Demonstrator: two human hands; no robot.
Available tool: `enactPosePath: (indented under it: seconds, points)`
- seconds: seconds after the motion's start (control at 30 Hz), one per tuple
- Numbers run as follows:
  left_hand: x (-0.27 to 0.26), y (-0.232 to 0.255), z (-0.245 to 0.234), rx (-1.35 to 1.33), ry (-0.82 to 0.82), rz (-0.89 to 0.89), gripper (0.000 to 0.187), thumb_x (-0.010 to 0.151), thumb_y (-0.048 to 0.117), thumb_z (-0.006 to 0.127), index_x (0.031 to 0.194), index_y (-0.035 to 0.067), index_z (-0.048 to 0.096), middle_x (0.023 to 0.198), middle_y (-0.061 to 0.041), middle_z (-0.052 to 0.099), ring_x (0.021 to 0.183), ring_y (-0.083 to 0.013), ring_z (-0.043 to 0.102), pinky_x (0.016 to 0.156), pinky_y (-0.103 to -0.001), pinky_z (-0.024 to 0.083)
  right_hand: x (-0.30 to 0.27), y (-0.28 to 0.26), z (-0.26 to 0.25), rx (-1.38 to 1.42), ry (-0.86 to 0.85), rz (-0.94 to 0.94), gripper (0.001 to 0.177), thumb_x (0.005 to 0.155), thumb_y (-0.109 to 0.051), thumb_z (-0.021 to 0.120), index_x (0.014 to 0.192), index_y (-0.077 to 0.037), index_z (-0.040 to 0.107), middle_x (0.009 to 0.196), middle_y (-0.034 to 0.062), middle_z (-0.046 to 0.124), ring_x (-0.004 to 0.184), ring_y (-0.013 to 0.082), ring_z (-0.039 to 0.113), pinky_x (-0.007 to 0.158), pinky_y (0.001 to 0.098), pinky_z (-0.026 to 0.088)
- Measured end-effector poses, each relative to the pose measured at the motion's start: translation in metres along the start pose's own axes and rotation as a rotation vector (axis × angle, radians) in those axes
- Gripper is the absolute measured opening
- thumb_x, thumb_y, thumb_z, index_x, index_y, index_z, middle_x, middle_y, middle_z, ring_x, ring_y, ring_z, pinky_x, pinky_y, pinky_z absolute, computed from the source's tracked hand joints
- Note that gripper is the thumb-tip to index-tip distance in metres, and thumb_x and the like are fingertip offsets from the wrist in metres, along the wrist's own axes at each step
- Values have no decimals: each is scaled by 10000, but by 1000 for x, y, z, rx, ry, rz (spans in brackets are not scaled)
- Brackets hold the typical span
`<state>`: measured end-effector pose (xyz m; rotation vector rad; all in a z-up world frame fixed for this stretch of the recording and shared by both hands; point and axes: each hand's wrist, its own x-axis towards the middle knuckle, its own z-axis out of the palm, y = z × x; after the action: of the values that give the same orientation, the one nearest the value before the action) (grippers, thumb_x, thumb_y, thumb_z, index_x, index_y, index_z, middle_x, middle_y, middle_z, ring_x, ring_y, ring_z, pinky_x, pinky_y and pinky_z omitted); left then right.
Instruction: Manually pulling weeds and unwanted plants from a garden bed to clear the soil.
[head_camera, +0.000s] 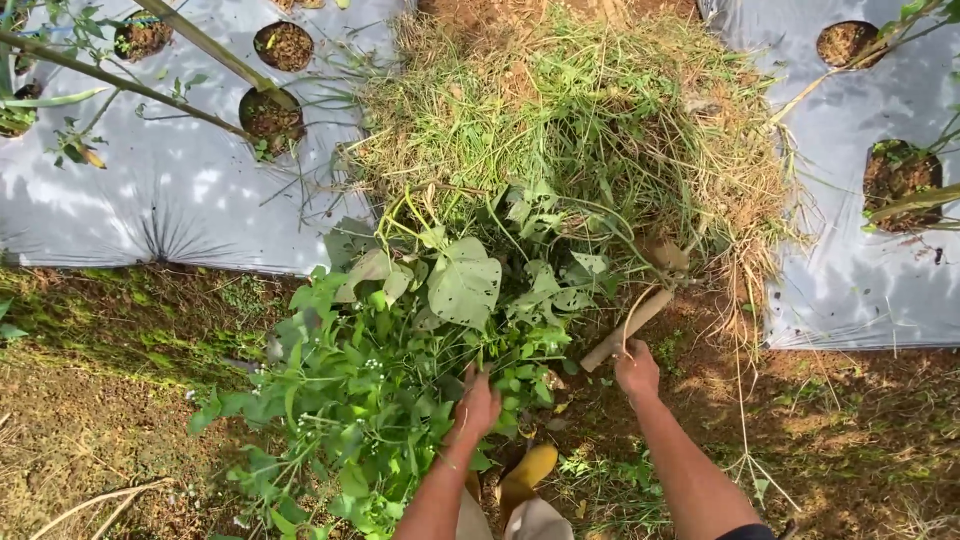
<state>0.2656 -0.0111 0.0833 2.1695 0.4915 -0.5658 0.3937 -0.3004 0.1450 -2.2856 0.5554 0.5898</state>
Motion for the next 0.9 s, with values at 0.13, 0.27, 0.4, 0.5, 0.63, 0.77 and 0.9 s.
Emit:
enactPosePath:
  seconds: [0.13, 0.27, 0.4, 0.5, 0.63, 0.77, 0.9]
  points:
    - [37, -29, 28, -12, 60, 14, 571, 821, 177, 715, 1375, 202, 581, 1523, -178, 413, 1391, -390, 498, 1092, -523, 542, -24, 9, 18, -144, 25, -122, 419, 1075, -233, 409, 1388, 20, 525, 1130, 283, 692, 1090, 467, 688, 933, 611, 561]
    - [20, 1, 8, -56, 107, -12, 274, 911, 170, 614, 1179, 124, 650, 1285, -164, 564, 1301, -409, 551, 1054, -547, 526, -53, 0, 36, -64, -99, -137, 414, 1036, -386, 496, 1008, -29, 706, 835, 168, 765, 872, 379, 738, 784, 540, 559]
    - [45, -24, 50, -40, 83, -108, 361, 990, 328, 573, 1232, 86, 689, 1456, -205, 564, 1433, -363, 479, 1107, -534, 484, -92, -34, 46, -39, -194, -233, 384, 1054, -361, 518, 1072, -57, 752, 853, 155, 779, 857, 348, 747, 778, 506, 574]
    - [40, -16, 56, -120, 14, -206, 518, 984, 555, 477, 1192, 123, 671, 1205, -200, 725, 1242, -386, 646, 1000, -582, 522, -57, -32, 85, 15, -201, -342, 352, 1074, -316, 505, 1095, -71, 758, 903, 174, 768, 862, 328, 731, 779, 498, 569]
    - [-80, 116, -72, -233, -59, -255, 598, 1012, 533, 429, 1489, 190, 540, 1477, -132, 587, 1400, -347, 521, 1134, -532, 433, -31, -21, 136, 75, -294, -211, 427, 1074, -278, 500, 1250, 72, 670, 1068, 283, 735, 1025, 457, 686, 898, 605, 532]
    - [-77, 96, -54, -282, 32, -127, 589, 1059, 512, 395, 1428, 96, 590, 1456, -195, 589, 1402, -382, 500, 1168, -535, 400, -15, -17, 175, 304, -350, -84, 573, 1035, -411, 494, 1393, 28, 583, 1251, 294, 640, 1202, 453, 567, 1015, 597, 478]
    - [-90, 86, -60, -299, 120, -10, 637, 1097, 523, 367, 1375, 8, 620, 1467, -228, 574, 1452, -382, 443, 1206, -528, 344, -117, -122, 97, 427, -398, 100, 821, 1031, -629, 461, 1570, -18, 365, 1605, 284, 337, 1504, 471, 300, 1237, 634, 285]
